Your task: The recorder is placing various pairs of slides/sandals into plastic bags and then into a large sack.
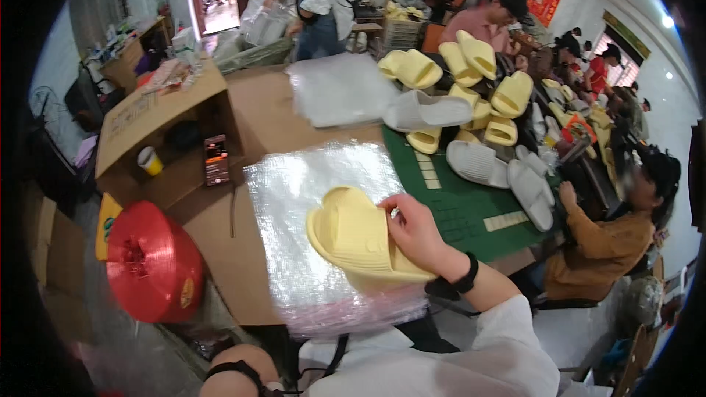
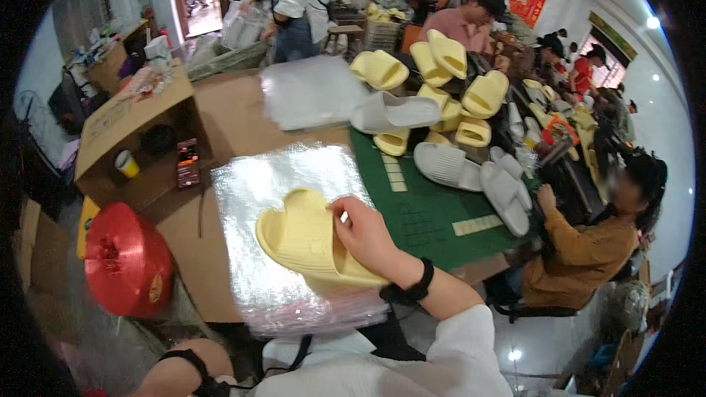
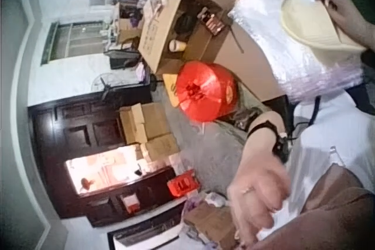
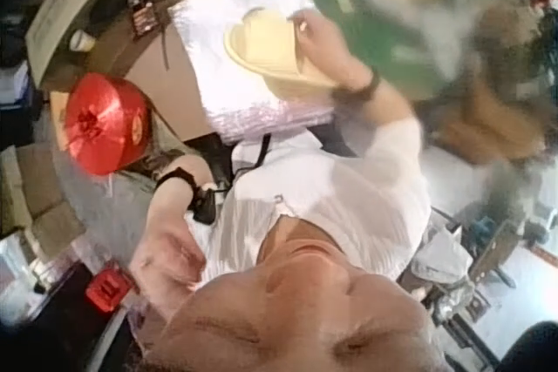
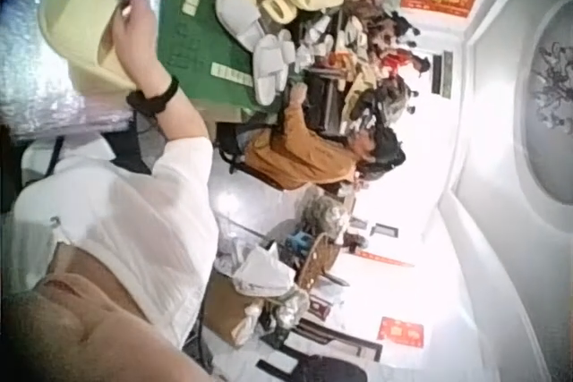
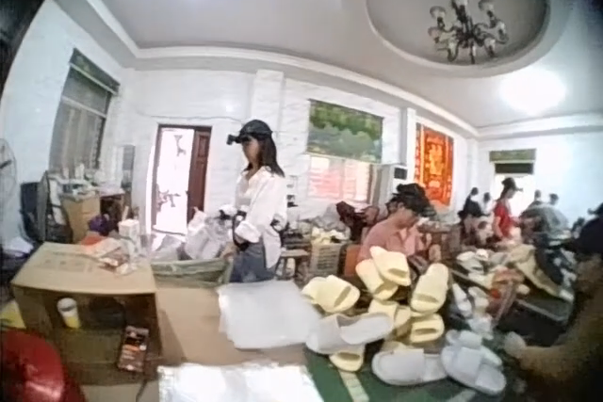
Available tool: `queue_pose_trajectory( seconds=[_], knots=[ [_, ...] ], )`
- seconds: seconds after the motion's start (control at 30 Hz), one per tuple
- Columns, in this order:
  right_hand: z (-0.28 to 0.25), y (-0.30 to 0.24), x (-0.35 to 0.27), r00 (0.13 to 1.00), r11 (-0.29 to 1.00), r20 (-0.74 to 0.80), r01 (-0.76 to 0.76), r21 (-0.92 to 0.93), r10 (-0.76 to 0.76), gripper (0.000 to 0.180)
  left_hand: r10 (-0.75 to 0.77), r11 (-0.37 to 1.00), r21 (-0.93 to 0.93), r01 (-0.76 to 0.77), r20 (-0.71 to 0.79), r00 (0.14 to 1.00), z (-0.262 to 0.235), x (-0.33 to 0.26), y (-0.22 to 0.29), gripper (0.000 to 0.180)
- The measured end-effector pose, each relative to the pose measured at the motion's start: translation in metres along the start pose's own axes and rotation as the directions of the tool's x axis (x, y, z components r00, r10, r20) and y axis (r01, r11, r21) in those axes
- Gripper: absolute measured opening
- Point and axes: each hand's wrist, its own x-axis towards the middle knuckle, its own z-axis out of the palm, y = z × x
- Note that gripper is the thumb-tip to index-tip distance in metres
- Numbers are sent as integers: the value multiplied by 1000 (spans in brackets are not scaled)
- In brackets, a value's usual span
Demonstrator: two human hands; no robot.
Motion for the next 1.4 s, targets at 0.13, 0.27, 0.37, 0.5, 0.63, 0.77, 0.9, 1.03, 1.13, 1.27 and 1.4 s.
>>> queue_pose_trajectory(
  seconds=[0.13,0.27,0.37,0.5,0.63,0.77,0.9,1.03,1.13,1.27,1.4],
  knots=[
    [23,-9,-22,981,995,179,-84,46,75,19,-490,754,-202,625,461,740,-22,-56,-40,37],
    [40,10,-36,969,989,216,-136,59,120,16,-784,254,202,946,-529,324,-29,-106,-96,12],
    [60,35,-43,930,805,229,-364,469,287,19,-500,42,337,941,-808,312,-29,-171,-127,14],
    [50,33,-41,921,887,285,-348,303,264,28,-382,-239,689,684,-715,586,-43,-210,-142,34],
    [20,17,-38,954,964,267,192,-183,-139,52,-479,-247,637,731,-736,479,-46,-239,-149,57],
    [4,32,-52,862,863,462,61,-501,208,54,-465,-172,494,852,-803,372,-47,-241,-152,75],
    [29,15,-60,827,967,503,-212,-139,253,47,-477,-206,517,831,-795,376,-48,-244,-150,77],
    [57,29,-55,919,939,369,-2,-345,137,44,-488,-199,527,826,-784,383,-48,-239,-149,75],
    [58,29,-31,930,890,336,24,-454,146,49,-481,-198,538,820,-782,397,-48,-243,-149,74],
    [57,34,-3,916,880,352,-2,-476,193,61,-485,-193,547,814,-775,406,-46,-247,-150,75],
    [72,45,22,848,869,509,134,-477,149,55,-485,-202,569,797,-765,423,-45,-250,-151,75]
  ],
)
